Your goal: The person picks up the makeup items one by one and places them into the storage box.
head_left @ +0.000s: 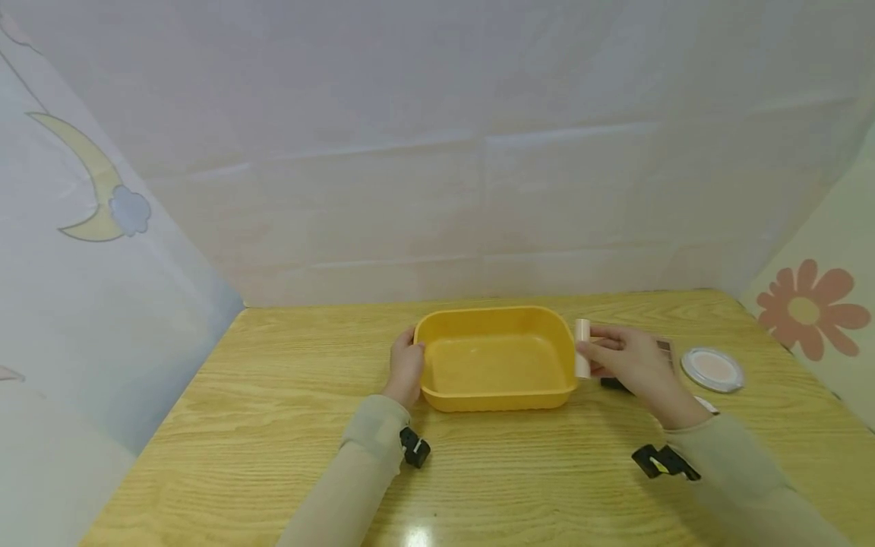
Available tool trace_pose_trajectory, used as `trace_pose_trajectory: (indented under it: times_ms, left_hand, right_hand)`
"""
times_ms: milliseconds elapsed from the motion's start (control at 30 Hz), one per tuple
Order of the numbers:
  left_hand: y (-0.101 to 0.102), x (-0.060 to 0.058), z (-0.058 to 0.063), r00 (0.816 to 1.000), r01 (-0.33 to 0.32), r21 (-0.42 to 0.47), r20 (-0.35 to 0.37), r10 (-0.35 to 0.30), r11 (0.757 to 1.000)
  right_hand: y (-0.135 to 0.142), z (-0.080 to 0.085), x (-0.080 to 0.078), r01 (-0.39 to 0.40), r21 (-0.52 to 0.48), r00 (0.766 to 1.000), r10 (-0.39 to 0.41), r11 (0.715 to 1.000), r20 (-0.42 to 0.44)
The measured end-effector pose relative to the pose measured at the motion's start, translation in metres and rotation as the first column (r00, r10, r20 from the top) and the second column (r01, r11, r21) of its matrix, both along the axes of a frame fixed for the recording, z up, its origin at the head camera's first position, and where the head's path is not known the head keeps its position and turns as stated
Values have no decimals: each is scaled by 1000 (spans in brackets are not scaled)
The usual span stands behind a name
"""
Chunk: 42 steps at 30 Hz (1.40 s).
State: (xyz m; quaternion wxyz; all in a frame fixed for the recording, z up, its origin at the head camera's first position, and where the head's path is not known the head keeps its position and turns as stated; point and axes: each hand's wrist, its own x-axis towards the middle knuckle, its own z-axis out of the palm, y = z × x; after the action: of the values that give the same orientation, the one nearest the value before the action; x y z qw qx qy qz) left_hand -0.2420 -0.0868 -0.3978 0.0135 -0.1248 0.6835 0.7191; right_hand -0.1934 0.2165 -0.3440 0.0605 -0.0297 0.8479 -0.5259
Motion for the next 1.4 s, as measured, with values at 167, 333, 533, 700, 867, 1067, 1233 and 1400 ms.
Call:
trace_pose_trajectory:
  times_ms: [167, 333, 533, 700, 867, 1067, 1233, 1400]
  left_hand:
    - [0, 0, 0, 1000, -1, -2, -4, 1, 1000]
    - [0, 1, 1, 1000, -1, 0, -4, 1, 1000]
    - [0, 1, 0, 1000, 7, -3, -9, -7, 1000]
    - [0, 1, 0, 1000, 1, -4, -3, -1, 1000]
    - [1, 1, 1, 1000, 1, 7, -1, -1, 1000]
    - [1, 1, 0, 1000, 5, 7, 0, -5, 1000]
    - [0, 1, 0, 1000, 7, 6, -6, -7, 1000]
    - [0, 1, 0, 1000, 7, -5, -10, -7, 1000]
  right_hand:
    - [-5, 1, -1, 7, 2, 1000, -7, 1000, -4]
    - [-8, 1, -3, -19, 9, 1000, 20, 1000, -5]
    - [-13, 1, -4, -47, 15, 999, 47, 999, 1]
    - [-15, 1, -5, -66, 13, 998, 66, 998, 3]
    - [-16, 1, -7, -67, 6, 998, 67, 998, 0]
    - [-18, 4, -9, -80, -10, 997, 80, 997, 9]
    - [-21, 7, -10, -91, -32, 996, 91, 995, 9]
    - [-24, 9, -11, -89, -36, 996, 89, 995, 8]
